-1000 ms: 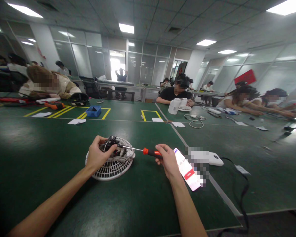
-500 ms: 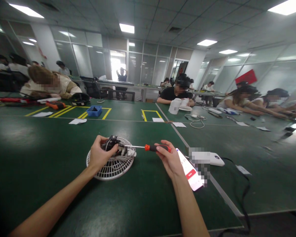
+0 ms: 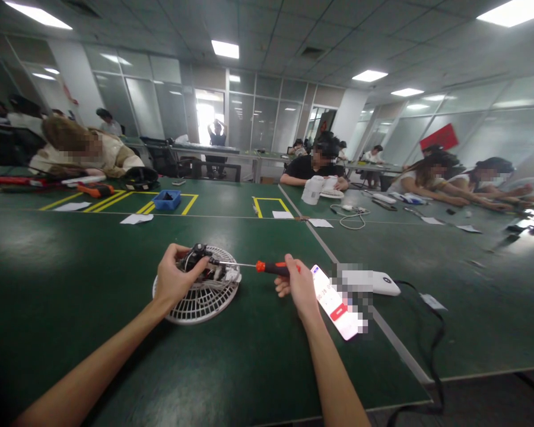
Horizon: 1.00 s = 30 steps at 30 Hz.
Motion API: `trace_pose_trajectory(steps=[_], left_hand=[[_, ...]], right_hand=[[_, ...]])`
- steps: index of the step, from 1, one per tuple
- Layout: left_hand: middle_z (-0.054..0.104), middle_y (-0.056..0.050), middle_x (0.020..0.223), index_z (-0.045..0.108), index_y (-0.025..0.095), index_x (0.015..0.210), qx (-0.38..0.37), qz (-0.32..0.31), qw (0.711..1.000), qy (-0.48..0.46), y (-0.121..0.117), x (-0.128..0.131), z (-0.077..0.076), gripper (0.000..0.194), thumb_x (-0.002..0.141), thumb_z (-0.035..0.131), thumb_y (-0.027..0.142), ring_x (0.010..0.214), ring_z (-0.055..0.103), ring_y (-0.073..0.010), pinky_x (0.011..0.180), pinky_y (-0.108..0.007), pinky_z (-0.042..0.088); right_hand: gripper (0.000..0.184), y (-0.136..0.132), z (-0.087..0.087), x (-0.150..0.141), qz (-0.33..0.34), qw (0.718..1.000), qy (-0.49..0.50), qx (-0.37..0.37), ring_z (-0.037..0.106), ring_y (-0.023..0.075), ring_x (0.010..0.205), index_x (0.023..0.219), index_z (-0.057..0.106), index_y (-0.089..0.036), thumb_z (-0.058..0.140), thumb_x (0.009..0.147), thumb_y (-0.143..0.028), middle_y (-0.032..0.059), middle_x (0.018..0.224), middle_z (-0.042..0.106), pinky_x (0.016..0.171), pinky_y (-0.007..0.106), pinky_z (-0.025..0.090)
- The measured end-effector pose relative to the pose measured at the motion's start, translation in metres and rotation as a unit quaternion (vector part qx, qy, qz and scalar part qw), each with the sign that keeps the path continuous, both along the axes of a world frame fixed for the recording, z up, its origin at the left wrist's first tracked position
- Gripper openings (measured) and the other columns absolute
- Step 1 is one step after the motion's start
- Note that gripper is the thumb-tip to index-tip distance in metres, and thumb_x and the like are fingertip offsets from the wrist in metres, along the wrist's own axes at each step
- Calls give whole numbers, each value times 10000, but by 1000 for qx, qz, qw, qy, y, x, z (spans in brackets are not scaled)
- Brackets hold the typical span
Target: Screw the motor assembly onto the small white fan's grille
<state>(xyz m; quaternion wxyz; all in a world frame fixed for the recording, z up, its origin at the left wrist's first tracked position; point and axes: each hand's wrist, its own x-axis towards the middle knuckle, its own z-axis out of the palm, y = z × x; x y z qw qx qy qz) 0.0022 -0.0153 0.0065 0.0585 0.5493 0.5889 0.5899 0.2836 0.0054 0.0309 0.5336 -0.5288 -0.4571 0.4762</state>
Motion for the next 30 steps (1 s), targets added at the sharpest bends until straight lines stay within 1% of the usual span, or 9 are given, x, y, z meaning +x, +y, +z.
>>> trace_pose_trajectory(steps=[3,11,15,17,19,21,22,27,30], left_hand=[[626,-21,867,562,218,886,-1,-2,1000,4,0,-1,0,357,752,778,469,837,617,-210,806,-389,513],[625,-26,880,558,216,895,-2,-1,1000,10,0,-2,1,351,744,776,447,845,615,-209,804,-385,507],[623,-26,895,560,219,916,0,-5,1000,18,1,-3,-1,360,756,769,464,853,619,-214,803,-383,510],[620,-24,895,558,220,920,0,-5,1000,19,1,-3,-2,355,775,754,479,853,621,-214,802,-380,512],[618,-24,895,555,220,927,-1,-5,1000,16,0,-4,-2,357,795,736,498,846,620,-212,794,-377,511],[617,-27,899,552,219,937,-4,-3,1000,17,-1,-4,-2,390,789,742,526,840,615,-212,784,-380,507],[617,-28,902,551,220,940,-7,-2,1000,21,-1,-4,-1,419,770,757,542,840,613,-214,782,-386,506],[625,-36,930,552,226,968,-22,6,999,46,-3,-3,0,529,688,822,584,870,616,-234,805,-425,506],[625,-38,944,548,225,983,-26,2,999,48,-2,-3,-2,544,694,821,596,875,621,-233,802,-421,509]], right_hand=[[472,1,-1,2,16,999,-30,13,461,102,341,758,563,-218,757,738,-648,-36,456,556,319,195,317],[330,-8,13,2,43,994,102,26,623,137,653,852,637,-220,803,572,-276,-23,757,645,532,228,520],[316,-8,13,1,41,993,106,44,641,143,673,814,627,-221,828,590,-318,-15,801,638,557,241,542],[348,-6,10,1,27,997,75,21,595,131,532,816,622,-213,808,668,-468,-15,683,620,459,231,481],[412,-4,6,1,27,999,32,-27,425,94,352,816,619,-204,730,743,-594,-46,503,533,341,209,318],[431,-3,5,3,47,997,1,-63,255,65,290,823,629,-193,681,778,-619,-85,391,423,314,199,173],[420,-4,5,4,58,996,-3,-66,233,61,294,833,641,-187,675,783,-603,-90,379,408,320,196,159],[326,-7,12,6,68,996,40,-31,479,111,443,907,708,-184,729,677,-415,-23,562,595,424,226,384],[292,-7,14,7,68,995,73,-22,536,124,536,853,722,-180,748,589,-302,-1,691,630,502,257,447]])
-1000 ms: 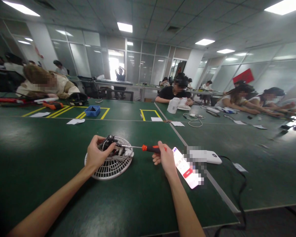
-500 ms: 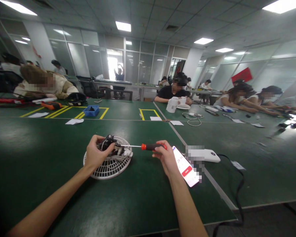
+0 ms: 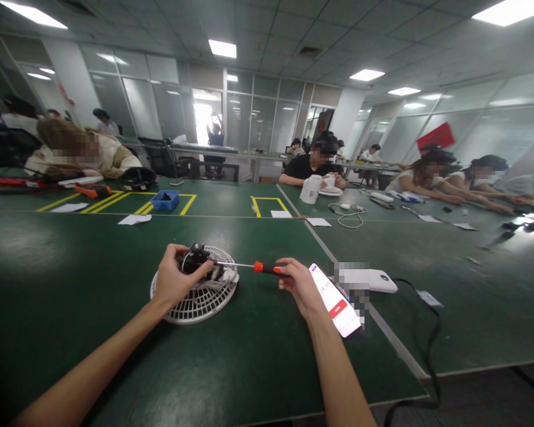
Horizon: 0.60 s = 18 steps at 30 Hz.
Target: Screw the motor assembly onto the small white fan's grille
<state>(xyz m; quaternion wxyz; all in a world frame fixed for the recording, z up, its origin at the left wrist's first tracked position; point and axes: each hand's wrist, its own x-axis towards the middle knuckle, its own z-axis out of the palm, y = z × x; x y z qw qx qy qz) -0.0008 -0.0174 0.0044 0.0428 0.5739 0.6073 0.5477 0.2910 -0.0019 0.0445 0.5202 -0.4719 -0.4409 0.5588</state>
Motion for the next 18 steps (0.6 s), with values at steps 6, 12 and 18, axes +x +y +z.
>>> trace_pose_trajectory(steps=[6,12,18], left_hand=[[625,-42,968,543,224,1010,0,-11,1000,-4,1,-1,-3,547,699,824,576,888,625,-231,813,-423,514],[624,-42,977,544,225,1017,6,-10,1000,7,0,-2,-3,541,691,829,549,901,624,-237,827,-433,512],[625,-43,970,538,226,1012,0,-4,1000,4,0,-1,-2,554,679,831,558,898,634,-245,817,-419,521]], right_hand=[[299,1,-3,2,4,998,56,3,560,142,679,793,724,-198,701,499,-150,11,844,638,604,272,481],[290,-2,0,2,33,993,112,5,599,167,819,731,691,-219,767,480,-93,4,904,658,691,271,520],[355,-2,0,-3,26,994,47,-93,588,161,520,978,713,-193,732,818,-510,82,750,718,426,241,438]])
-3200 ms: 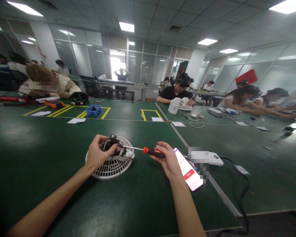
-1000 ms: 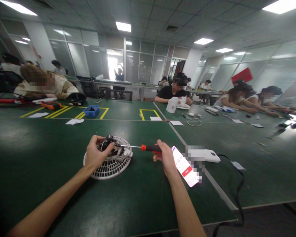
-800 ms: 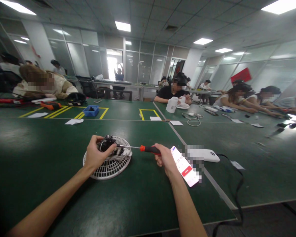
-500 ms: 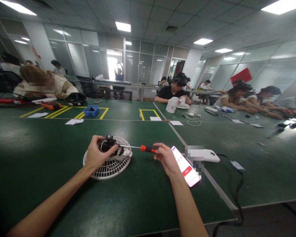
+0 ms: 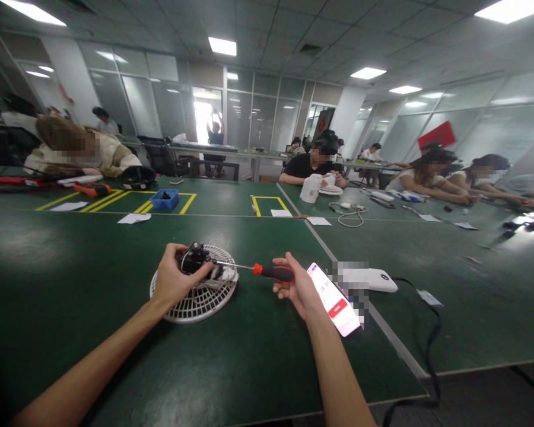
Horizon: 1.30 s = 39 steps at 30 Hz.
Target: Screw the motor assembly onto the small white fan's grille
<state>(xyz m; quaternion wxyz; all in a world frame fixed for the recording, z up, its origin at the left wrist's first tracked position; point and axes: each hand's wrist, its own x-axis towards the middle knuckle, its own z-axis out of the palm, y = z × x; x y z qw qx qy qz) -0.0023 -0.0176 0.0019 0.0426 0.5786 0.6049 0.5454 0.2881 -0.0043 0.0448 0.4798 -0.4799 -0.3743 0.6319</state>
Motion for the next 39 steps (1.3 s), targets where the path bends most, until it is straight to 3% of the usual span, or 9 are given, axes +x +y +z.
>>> trace_pose_trajectory(steps=[2,5,13,15,18,22,25,32,39], left_hand=[[625,-41,966,540,225,1008,-3,4,1000,-3,0,0,0,552,677,826,562,896,635,-248,814,-415,519],[623,-40,966,540,224,1008,-6,6,1000,-3,1,-1,0,549,676,825,555,898,632,-247,818,-414,517],[619,-37,955,538,220,1006,8,-4,1000,10,1,-2,1,539,673,838,520,887,632,-236,825,-417,516],[621,-38,962,541,219,1010,7,-2,1000,9,1,-2,1,544,671,838,524,890,631,-235,826,-417,515],[622,-34,948,547,216,1002,1,7,1000,-1,1,-2,0,540,666,837,523,890,630,-239,822,-420,515],[619,-33,942,542,215,1001,2,20,1000,-6,2,-2,-1,540,665,834,521,877,626,-238,817,-422,519],[617,-33,943,540,216,1005,5,19,1000,2,1,-2,-1,543,669,834,525,875,627,-239,820,-426,523],[616,-33,952,533,217,1009,10,14,1000,11,2,-3,-2,554,669,833,535,885,643,-245,813,-421,536],[619,-42,955,535,213,1016,5,5,1000,11,1,-3,-1,560,675,823,552,890,637,-249,822,-439,534]], right_hand=[[305,1,-2,-2,9,999,-39,-11,521,123,438,978,708,-174,698,862,-456,75,676,704,380,206,379],[234,1,-3,-3,17,999,-37,14,561,119,485,1018,714,-172,726,836,-318,55,678,702,416,189,428],[530,0,-3,5,35,998,8,46,700,141,759,1012,734,-216,813,521,-30,16,899,756,666,212,577],[502,0,-5,3,40,998,6,53,714,151,794,1018,733,-211,828,547,-64,23,914,757,684,215,584],[310,-1,-6,-2,47,997,-52,45,709,154,676,1034,723,-187,807,748,-274,57,874,757,589,233,584],[315,-1,-8,-7,77,986,-146,17,566,108,423,1045,726,-150,645,917,-425,73,689,733,375,190,428],[293,0,-7,-7,68,986,-149,39,521,85,412,1002,740,-152,703,868,-410,48,639,712,362,170,376],[488,0,-5,-2,38,993,-94,64,599,104,533,994,713,-186,930,588,-347,-6,648,695,527,210,496],[514,-1,-5,0,44,990,-69,116,633,119,663,954,737,-203,961,497,-275,12,815,748,616,230,511]])
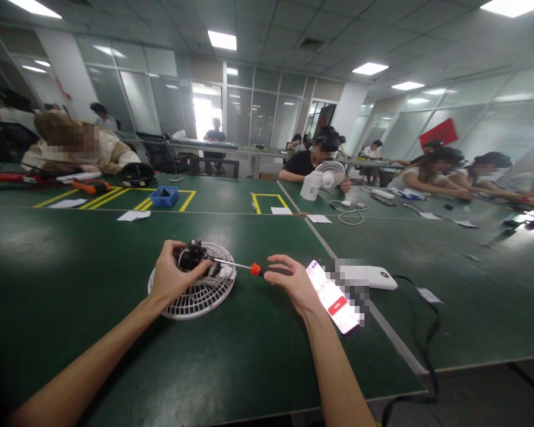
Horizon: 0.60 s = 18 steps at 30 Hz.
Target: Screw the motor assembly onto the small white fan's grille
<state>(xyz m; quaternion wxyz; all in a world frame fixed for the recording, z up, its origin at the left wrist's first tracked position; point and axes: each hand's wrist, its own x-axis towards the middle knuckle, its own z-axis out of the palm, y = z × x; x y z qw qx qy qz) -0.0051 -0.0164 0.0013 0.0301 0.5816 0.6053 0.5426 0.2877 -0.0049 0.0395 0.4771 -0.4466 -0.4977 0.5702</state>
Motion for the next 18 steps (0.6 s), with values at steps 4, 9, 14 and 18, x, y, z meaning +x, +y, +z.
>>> trace_pose_trajectory(steps=[4,9,14,18], left_hand=[[617,-41,942,532,215,1004,2,-4,1000,-7,-1,0,2,540,697,807,563,878,635,-245,812,-434,532],[610,-31,932,534,216,985,9,3,1000,-17,0,0,1,529,695,814,560,857,630,-229,793,-411,531],[617,-28,924,542,218,1006,5,-10,1000,-10,0,0,-1,545,700,813,578,825,635,-221,768,-402,536],[618,-25,925,539,219,1003,7,-13,1000,-11,0,-1,-1,538,703,816,569,818,636,-213,761,-393,536]], right_hand=[[407,-4,4,-1,31,999,-3,-27,693,174,700,981,746,-199,864,682,-449,61,850,757,592,260,538],[410,-7,7,0,78,992,-45,-85,577,142,458,1039,743,-164,637,867,-521,78,658,716,400,230,398],[413,-3,6,1,44,997,-58,-40,507,108,450,1063,715,-159,731,752,-430,68,682,732,401,214,322],[520,-2,5,1,26,998,-52,-27,493,110,477,1105,692,-170,810,646,-385,23,645,699,436,225,301]])
